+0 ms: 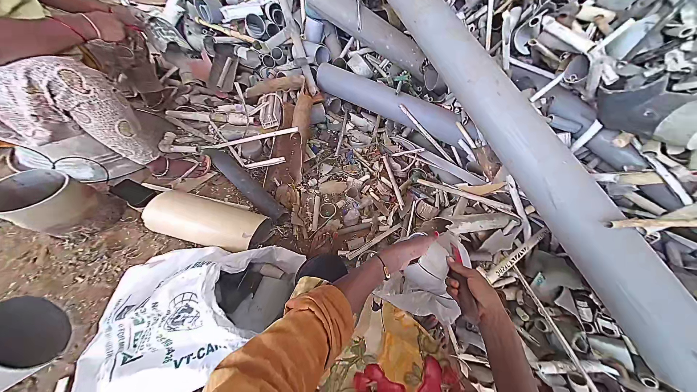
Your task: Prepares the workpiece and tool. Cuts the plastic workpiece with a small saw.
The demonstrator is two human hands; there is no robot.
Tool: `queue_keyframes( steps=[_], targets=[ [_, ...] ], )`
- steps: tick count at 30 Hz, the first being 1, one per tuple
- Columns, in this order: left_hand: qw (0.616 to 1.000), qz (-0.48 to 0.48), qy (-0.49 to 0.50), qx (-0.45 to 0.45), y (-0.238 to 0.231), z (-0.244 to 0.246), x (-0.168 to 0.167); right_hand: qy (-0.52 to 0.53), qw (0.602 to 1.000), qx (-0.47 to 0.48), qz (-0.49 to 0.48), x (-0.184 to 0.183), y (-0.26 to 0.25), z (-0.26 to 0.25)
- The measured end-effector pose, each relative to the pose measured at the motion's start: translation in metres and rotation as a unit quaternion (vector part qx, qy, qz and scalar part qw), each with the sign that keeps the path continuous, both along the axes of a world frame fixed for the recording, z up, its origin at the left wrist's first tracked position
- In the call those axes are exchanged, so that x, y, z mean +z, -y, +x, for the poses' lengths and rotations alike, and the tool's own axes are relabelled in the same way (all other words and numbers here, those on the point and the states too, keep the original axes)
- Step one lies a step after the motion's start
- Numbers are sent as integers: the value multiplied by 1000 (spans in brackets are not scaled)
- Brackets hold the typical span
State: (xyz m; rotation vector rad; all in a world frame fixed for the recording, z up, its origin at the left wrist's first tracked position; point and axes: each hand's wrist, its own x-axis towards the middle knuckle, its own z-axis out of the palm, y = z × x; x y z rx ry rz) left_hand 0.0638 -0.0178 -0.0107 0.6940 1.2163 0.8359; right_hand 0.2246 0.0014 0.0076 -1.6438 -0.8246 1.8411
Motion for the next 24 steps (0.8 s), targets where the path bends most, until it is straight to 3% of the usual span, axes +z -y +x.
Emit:
queue_keyframes(
  steps=[5, 8, 11, 15, 17, 18, 19, 20, 21, 22, 24],
  targets=[
    [992, -17, -118, 52, 10, -19, 31, 9, 1000, 3, -2, 11, -6, 15],
    [971, 26, -201, 126, 9, -39, 34, -9, 1000, -3, -14, 17, -7, 31],
    [958, 24, -150, 242, 15, -68, 31, -57, 998, -21, -24, 20, 4, 37],
    [935, 94, -64, 335, 21, -96, 31, -115, 986, -118, -27, 15, 22, 22],
    [920, 130, 9, 369, 21, -98, 34, -31, 999, -33, -11, 16, 25, 19],
    [914, 148, 52, 375, 21, -99, 35, 61, 996, 70, 17, 17, 24, 22],
    [909, 164, 84, 373, 22, -98, 35, 191, 958, 208, 52, 20, 22, 28],
    [906, 177, 106, 369, 23, -97, 36, 338, 875, 337, 79, 24, 19, 33],
    [905, 183, 120, 366, 24, -97, 38, 450, 791, 406, 79, 28, 18, 36],
    [904, 187, 122, 364, 24, -97, 39, 507, 749, 421, 66, 32, 18, 39],
    [907, 186, 99, 364, 26, -95, 41, 534, 733, 416, 61, 35, 15, 50]
  ],
)
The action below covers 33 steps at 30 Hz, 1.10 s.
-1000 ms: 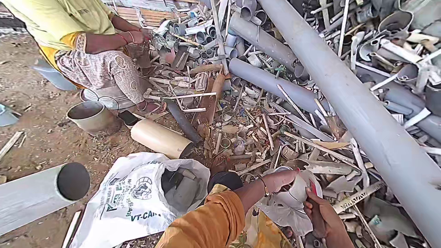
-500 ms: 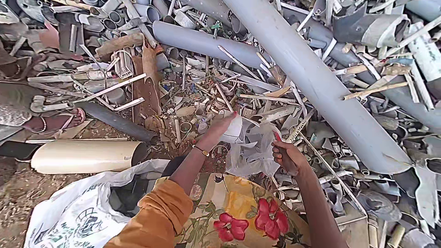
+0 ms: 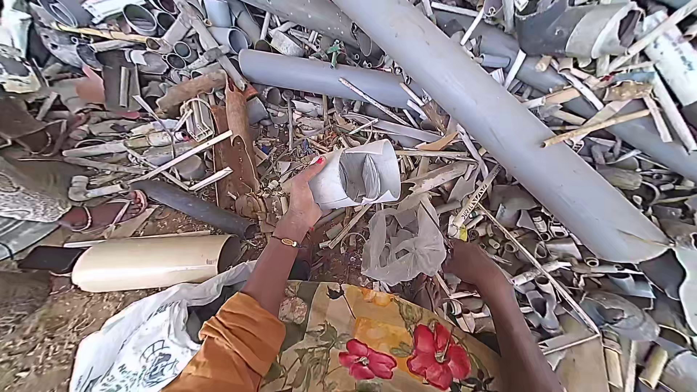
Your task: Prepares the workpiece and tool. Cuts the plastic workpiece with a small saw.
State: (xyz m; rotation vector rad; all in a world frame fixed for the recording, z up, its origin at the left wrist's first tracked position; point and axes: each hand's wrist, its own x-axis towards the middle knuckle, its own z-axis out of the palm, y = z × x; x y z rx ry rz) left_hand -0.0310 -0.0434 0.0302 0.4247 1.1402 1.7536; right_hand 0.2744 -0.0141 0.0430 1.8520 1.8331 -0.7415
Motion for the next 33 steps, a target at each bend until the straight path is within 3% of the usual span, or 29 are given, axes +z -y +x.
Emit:
queue_keyframes(
  steps=[1, 3, 4, 7, 9, 11, 13, 16, 18, 23, 25, 28, 33],
  targets=[
    [1000, -6, -9, -1, 1, 2, 0, -24, 1000, 0, 0, 4, -1, 7],
    [1000, -7, -19, -10, 1, 5, -1, -199, 979, -37, 32, 14, 1, 23],
    [1000, -12, -27, -8, 1, 7, -1, -325, 941, -68, 65, 17, 4, 29],
    [996, -38, -78, -25, 1, 15, -1, -625, 748, -157, 161, 13, 1, 29],
    [990, -62, -115, -58, 1, 25, -1, -692, 653, -247, 182, 8, -9, 18],
    [981, -67, -152, -101, 3, 34, -4, -689, 619, -337, 168, 3, -18, 3],
    [974, -52, -171, -140, 6, 42, -9, -666, 638, -370, 116, -3, -22, -12],
    [973, -15, -168, -155, 11, 62, -14, -612, 718, -327, 48, -13, -26, -33],
    [969, 32, -179, -168, 14, 69, -17, -573, 758, -306, 54, -18, -27, -44],
    [958, 111, -195, -181, 11, 78, -25, -548, 774, -302, 100, -16, -26, -46],
    [947, 130, -220, -196, 12, 81, -25, -545, 776, -271, 164, -26, -24, -44],
    [933, 117, -266, -211, 17, 85, -24, -479, 817, -198, 254, -48, -27, -42],
    [931, -1, -317, -178, 13, 93, -12, -397, 877, -160, 217, -55, -50, -39]
  ],
)
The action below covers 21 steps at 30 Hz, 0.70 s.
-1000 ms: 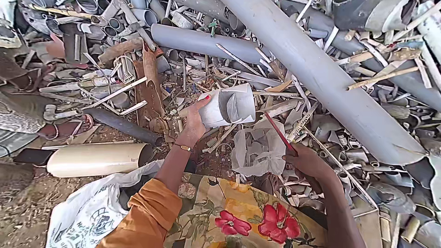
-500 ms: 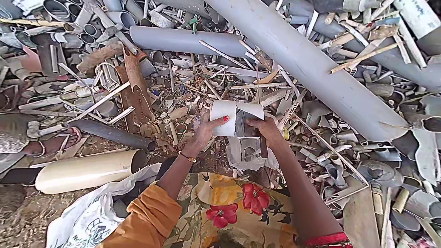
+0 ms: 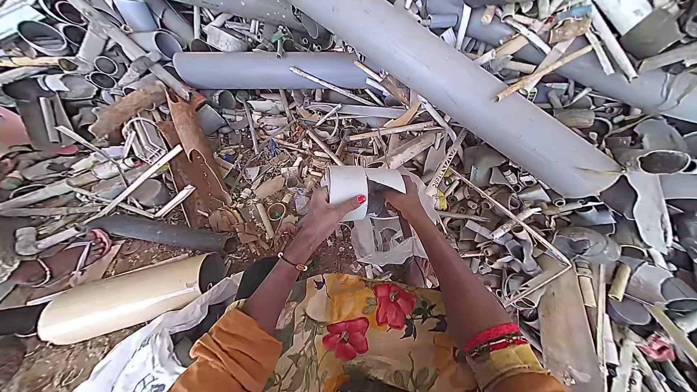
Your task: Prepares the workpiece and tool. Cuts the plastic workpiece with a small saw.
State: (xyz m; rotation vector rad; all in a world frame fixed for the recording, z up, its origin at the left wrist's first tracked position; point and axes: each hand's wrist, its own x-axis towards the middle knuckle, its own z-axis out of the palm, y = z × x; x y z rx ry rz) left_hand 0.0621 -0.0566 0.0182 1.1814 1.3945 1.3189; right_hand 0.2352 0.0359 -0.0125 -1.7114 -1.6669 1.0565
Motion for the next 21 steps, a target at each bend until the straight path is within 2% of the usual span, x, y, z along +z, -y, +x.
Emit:
queue_keyframes(
  steps=[2, 4, 7, 9, 10, 11, 13, 14, 16, 18, 20, 21],
  targets=[
    [997, -52, -3, 53, -6, -6, 1, 86, 996, -22, 28, 8, -4, 3],
    [989, -92, 15, 111, -11, -17, -2, 162, 986, -35, 10, 20, -8, 9],
    [978, -116, 86, 153, -14, -38, -1, 183, 983, -34, -7, 20, -18, 23],
    [973, -86, 133, 166, -14, -46, 1, 118, 991, -57, -1, 25, -19, 26],
    [974, -59, 141, 165, -14, -47, 3, 42, 997, -70, -4, 27, -18, 25],
    [979, -21, 137, 152, -13, -47, 3, -80, 993, -78, -27, 32, -15, 22],
    [995, 33, 65, 68, -9, -50, 1, -318, 940, -60, -106, 43, -5, 15],
    [999, 42, -9, 22, -8, -54, -1, -387, 911, -27, -137, 47, 0, 12],
    [984, 28, -166, -50, -6, -58, -4, -443, 882, 9, -159, 52, 7, 8],
    [964, 3, -249, -93, -6, -58, -6, -445, 884, 15, -144, 51, 9, 10],
    [967, -21, -240, -84, -6, -54, -8, -441, 890, 13, -117, 50, 11, 12],
    [978, -30, -194, -68, -8, -53, -9, -440, 892, 13, -98, 52, 12, 11]
  ],
)
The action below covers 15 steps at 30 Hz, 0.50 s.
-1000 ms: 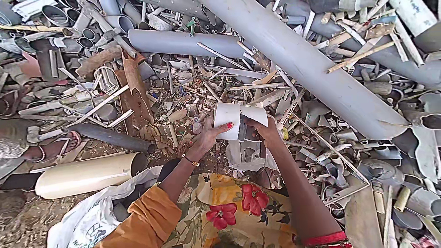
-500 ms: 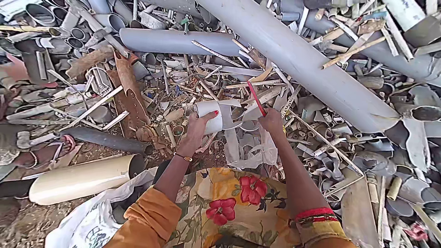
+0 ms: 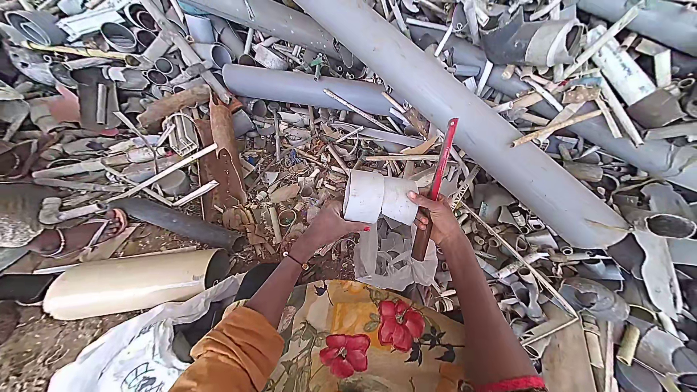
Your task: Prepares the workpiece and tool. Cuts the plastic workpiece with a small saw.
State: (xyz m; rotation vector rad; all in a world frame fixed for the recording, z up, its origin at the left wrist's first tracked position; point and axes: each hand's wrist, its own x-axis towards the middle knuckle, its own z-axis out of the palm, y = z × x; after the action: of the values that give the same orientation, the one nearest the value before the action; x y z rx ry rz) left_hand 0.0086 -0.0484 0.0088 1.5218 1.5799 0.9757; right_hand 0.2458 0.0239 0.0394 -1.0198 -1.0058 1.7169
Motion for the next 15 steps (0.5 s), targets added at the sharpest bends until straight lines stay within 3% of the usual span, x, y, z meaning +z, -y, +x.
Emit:
queue_keyframes(
  steps=[4, 12, 15],
  targets=[
    [952, -35, 283, 115, -9, -10, 4, 106, 980, -19, 169, 0, 10, -11],
    [945, -97, 259, 172, -12, -1, -2, 392, 830, -22, 395, -29, 52, -53],
    [957, -52, 203, 203, -17, 1, -11, 407, 816, -47, 407, -26, 60, -58]
  ],
)
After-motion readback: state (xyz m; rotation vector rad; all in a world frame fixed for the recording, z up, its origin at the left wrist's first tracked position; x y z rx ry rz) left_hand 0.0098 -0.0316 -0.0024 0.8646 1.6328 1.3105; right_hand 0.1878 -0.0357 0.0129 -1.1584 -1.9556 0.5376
